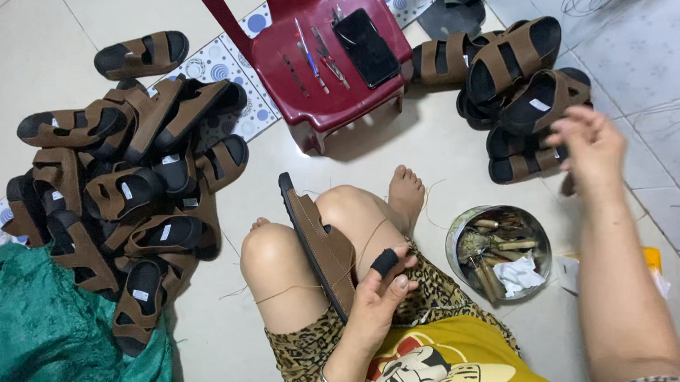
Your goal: The person sits on the floor and sews brown sandals using a needle and thread. They repeatedly pull the thread through the sandal sole and straps, occasionally picking up another sandal from a nearby pile.
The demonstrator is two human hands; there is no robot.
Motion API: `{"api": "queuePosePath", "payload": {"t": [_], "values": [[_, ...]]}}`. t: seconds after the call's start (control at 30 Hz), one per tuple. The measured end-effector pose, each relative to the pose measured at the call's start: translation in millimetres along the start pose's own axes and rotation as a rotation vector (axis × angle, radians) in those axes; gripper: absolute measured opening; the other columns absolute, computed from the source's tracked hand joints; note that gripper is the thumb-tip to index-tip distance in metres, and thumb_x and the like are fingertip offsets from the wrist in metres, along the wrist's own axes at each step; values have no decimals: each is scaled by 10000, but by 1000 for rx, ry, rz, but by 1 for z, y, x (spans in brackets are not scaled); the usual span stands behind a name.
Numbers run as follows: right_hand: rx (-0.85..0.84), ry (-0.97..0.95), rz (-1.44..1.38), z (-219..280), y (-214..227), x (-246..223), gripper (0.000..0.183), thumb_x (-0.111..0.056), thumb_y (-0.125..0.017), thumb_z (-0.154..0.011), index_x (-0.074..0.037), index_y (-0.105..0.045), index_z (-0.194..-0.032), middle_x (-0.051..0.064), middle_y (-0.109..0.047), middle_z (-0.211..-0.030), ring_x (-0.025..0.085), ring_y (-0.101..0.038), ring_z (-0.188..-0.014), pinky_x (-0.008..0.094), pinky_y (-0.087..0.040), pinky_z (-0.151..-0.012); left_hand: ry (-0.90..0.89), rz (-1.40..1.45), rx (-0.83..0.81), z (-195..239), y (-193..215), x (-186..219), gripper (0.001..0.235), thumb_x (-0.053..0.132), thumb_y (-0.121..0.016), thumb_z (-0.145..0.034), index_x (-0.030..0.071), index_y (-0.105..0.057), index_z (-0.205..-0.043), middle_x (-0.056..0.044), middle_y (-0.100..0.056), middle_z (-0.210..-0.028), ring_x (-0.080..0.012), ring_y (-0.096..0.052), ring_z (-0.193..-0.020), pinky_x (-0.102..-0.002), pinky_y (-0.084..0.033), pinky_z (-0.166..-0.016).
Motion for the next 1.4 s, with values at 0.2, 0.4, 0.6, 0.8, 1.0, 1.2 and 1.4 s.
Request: {"api": "queuePosePath", "payload": {"t": [0.2,0.4,0.6,0.8,1.0,1.2,1.4], "values": [[-108,-562,-857,-18,-59,159,366,-59,-674,-900,-134,-540,-1232,78,-681,-933,114,-629,-723,209,-439,-561,20,-103,-52,35,-3,49,496,274,-634,-986,-9,-565,-1388,-162,-701,-1247,-220,-702,-1105,-346,-606,-901],[-643,-534,-617,105,-138,71,674,19,-616,-902,-104,-450,-1544,134,-643,-1062,239,-677,-809,367,-590,-792,-440,-255,359,72,75,132,355,129,-688,-957,5,-608,-1280,-148,-704,-1128,-273,-689,-1071,-413,-592,-970],[-1273,312,372,243,-184,-75,567,-377,-520,-981,-251,-492,-1534,29,-619,-1279,162,-599,-1214,391,-466,-1113,89,-705,376,65,89,109,733,174,-792,-817,168,-480,-1480,-45,-646,-1319,-147,-704,-993,-306,-546,-953],[-1316,886,500,280,-198,-107,439,-277,-578,-992,-352,-600,-1424,3,-654,-953,223,-677,-819,401,-558,-628,51,-982,147,59,73,114,932,191,-814,-807,142,-285,-1574,-53,-451,-1583,-170,-690,-775,-331,-556,-836],[-1316,951,589,285,-205,-105,427,-260,-591,-977,-352,-617,-1393,-9,-709,-973,250,-695,-788,440,-565,-553,-52,-955,83,61,74,108,935,191,-820,-840,126,-258,-1585,-82,-336,-1668,-162,-673,-662,-316,-557,-841],[-1374,927,704,285,-210,-100,460,-250,-587,-967,-371,-592,-1411,-9,-709,-963,286,-699,-753,481,-545,-520,-24,-966,100,58,82,99,966,283,-833,-829,143,-260,-1595,-12,-514,-1501,-166,-592,-667,-307,-545,-799],[-1394,914,958,284,-214,-103,472,-314,-555,-959,-422,-568,-1417,10,-703,-964,336,-720,-759,533,-552,-526,-307,-1056,118,60,78,98,944,292,-849,-842,37,-299,-1566,-193,-382,-1629,-281,-570,-1355,-380,-563,-980]]}}
Point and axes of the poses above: each hand's wrist, its own z-axis away from the middle knuckle, its own y-axis out of the back of the hand, x = y × z, the point moved 9 cm from there along -z, towards the middle knuckle
